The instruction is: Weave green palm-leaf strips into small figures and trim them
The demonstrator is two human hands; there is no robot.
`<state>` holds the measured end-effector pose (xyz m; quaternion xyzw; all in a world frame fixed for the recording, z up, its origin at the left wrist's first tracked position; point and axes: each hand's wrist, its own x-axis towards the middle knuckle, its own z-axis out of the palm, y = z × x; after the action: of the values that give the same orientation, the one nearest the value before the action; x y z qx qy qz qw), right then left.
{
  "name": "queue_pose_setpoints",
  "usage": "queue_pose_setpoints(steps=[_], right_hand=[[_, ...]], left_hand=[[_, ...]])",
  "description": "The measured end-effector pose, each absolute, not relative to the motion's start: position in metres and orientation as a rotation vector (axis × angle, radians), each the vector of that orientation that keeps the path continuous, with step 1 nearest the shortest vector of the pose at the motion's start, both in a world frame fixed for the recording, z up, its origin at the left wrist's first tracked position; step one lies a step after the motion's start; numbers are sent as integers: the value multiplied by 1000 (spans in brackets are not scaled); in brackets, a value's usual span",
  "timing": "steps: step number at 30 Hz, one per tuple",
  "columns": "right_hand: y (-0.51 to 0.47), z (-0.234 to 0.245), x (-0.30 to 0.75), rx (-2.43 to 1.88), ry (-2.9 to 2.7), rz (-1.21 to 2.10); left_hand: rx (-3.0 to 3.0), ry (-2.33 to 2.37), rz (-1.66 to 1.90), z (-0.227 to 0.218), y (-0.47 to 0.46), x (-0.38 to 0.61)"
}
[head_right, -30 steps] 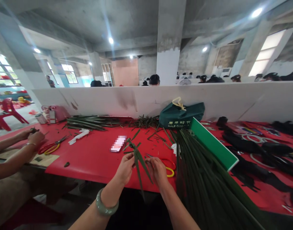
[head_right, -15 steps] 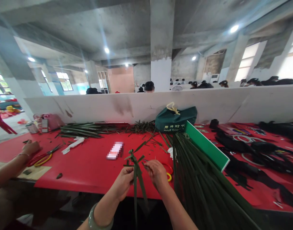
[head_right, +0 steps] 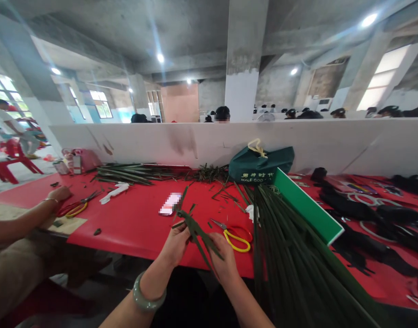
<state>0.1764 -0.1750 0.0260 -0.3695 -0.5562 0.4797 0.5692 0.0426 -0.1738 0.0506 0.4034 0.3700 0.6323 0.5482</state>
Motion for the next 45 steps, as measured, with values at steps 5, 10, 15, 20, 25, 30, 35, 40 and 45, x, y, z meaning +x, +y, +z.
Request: queue_pose_setpoints(steps=[5, 10, 15, 20, 25, 30, 35, 40, 45], right_hand=[[-160, 34, 175, -947, -1459, 1219], [-114, 25, 180, -1109, -1702, 781], [-90, 16, 172, -1330, -1933, 352], [-90, 19, 159, -1465, -2057, 147], [-88, 10, 152, -1456, -1903, 673], [-97, -10, 142, -1345, -1861, 1137], [-108, -22, 136, -1251, -1679, 1401], [-106, -28, 132, -1181, -1512, 1455], [-104, -32, 128, -1111, -1513, 1485]], left_hand=[[951, 886, 1379, 36, -154, 38], [836, 920, 1362, 20, -111, 30], [812, 971, 1348, 11, -90, 28], [804, 1126, 1277, 7, -86, 31], [747, 1107, 1356, -5, -82, 29], [669, 1033, 1426, -26, -83, 26], [649, 962, 1336, -43, -90, 25], [628, 919, 1330, -49, -91, 18], [619, 907, 1263, -50, -90, 15]])
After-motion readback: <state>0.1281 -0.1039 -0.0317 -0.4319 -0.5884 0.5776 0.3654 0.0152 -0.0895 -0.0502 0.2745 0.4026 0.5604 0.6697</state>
